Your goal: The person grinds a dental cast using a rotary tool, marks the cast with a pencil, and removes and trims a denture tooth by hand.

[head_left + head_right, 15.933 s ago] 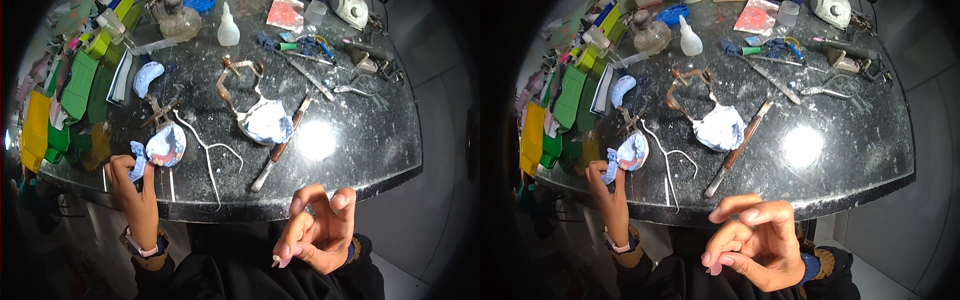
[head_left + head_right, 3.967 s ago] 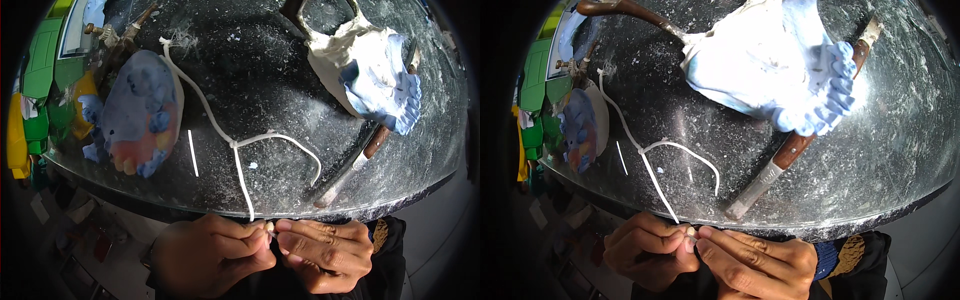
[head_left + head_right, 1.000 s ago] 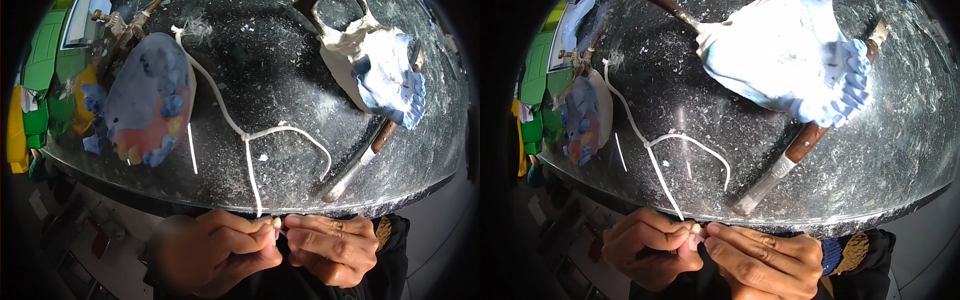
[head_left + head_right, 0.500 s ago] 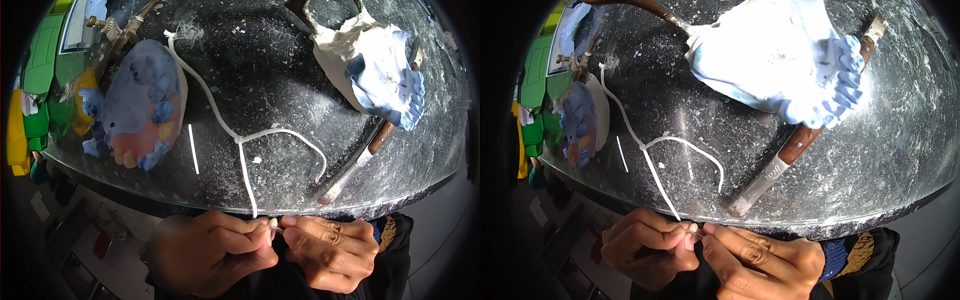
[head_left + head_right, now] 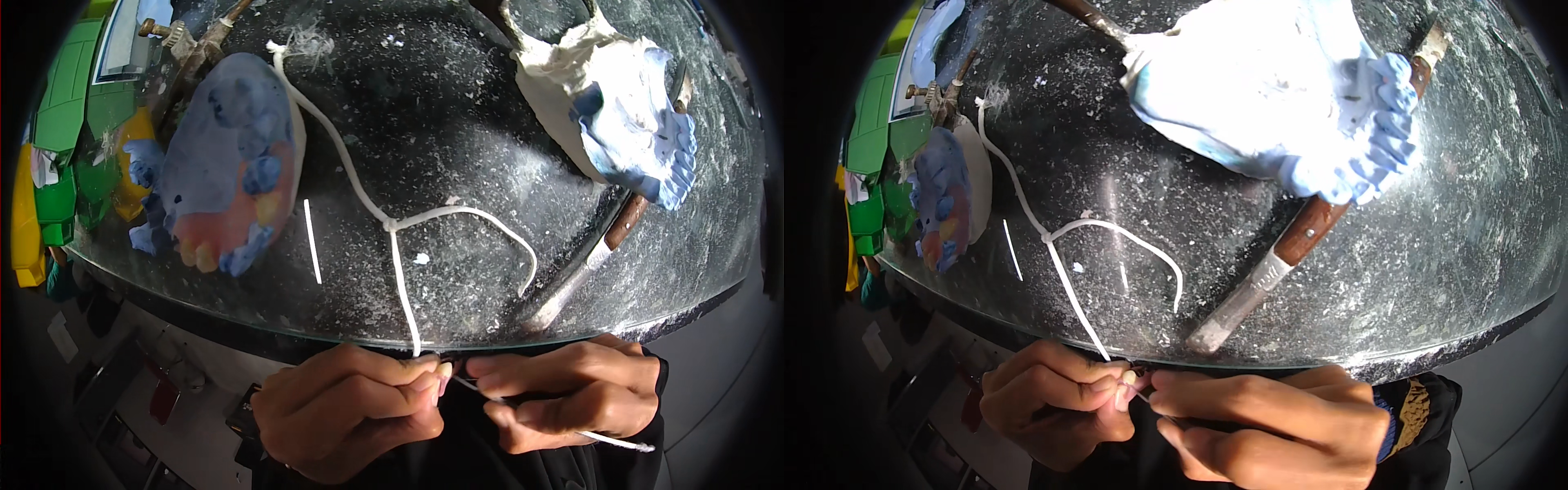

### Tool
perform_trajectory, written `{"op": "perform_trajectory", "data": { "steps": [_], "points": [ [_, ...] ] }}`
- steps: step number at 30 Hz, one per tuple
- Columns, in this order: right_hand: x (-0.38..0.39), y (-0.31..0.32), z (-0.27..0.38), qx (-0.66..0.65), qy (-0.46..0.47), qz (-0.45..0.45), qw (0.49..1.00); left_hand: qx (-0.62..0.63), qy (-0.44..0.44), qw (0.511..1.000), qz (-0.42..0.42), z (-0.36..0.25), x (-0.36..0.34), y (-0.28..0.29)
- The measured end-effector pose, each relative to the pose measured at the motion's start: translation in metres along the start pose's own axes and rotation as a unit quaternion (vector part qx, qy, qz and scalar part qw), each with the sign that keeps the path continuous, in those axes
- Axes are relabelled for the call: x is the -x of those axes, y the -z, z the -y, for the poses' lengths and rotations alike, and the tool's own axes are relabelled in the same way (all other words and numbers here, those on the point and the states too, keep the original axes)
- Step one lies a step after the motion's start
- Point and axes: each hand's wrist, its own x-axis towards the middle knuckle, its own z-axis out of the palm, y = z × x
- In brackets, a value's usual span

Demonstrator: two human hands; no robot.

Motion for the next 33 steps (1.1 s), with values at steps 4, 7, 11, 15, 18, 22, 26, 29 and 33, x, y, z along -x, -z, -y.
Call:
{"op": "perform_trajectory", "data": {
  "steps": [4, 7, 11, 15, 18, 22, 26, 29, 33],
  "points": [
    [-0.001, -0.005, -0.003, 0.009, 0.003, -0.010, 1.000, -0.014, -0.018, 1.000, -0.014, 0.002, 0.000, -0.003],
    [0.001, -0.003, -0.001, 0.011, -0.017, -0.002, 1.000, -0.009, -0.028, 0.999, 0.014, 0.004, 0.002, -0.003],
    [0.000, -0.002, -0.003, 0.001, -0.003, 0.008, 1.000, -0.071, -0.006, 0.997, -0.023, 0.002, 0.007, -0.004],
    [0.000, 0.000, -0.005, -0.016, -0.005, 0.022, 1.000, -0.043, -0.024, 0.997, 0.055, 0.007, 0.001, 0.007],
    [-0.007, 0.004, -0.002, -0.015, -0.017, 0.046, 0.999, 0.003, -0.029, 0.998, 0.056, 0.009, -0.002, 0.007],
    [-0.010, 0.006, 0.001, -0.003, -0.037, 0.064, 0.997, 0.020, -0.041, 0.998, 0.048, 0.011, 0.000, 0.006],
    [-0.010, 0.008, -0.002, -0.010, -0.023, 0.078, 0.997, 0.036, -0.054, 0.993, 0.097, 0.014, -0.003, 0.011],
    [-0.010, 0.008, -0.004, -0.002, 0.011, 0.081, 0.997, 0.023, -0.071, 0.991, 0.109, 0.015, -0.005, 0.013],
    [-0.008, 0.010, -0.001, 0.000, -0.027, 0.086, 0.996, 0.010, -0.136, 0.983, 0.122, 0.019, -0.009, 0.010]
  ]
}}
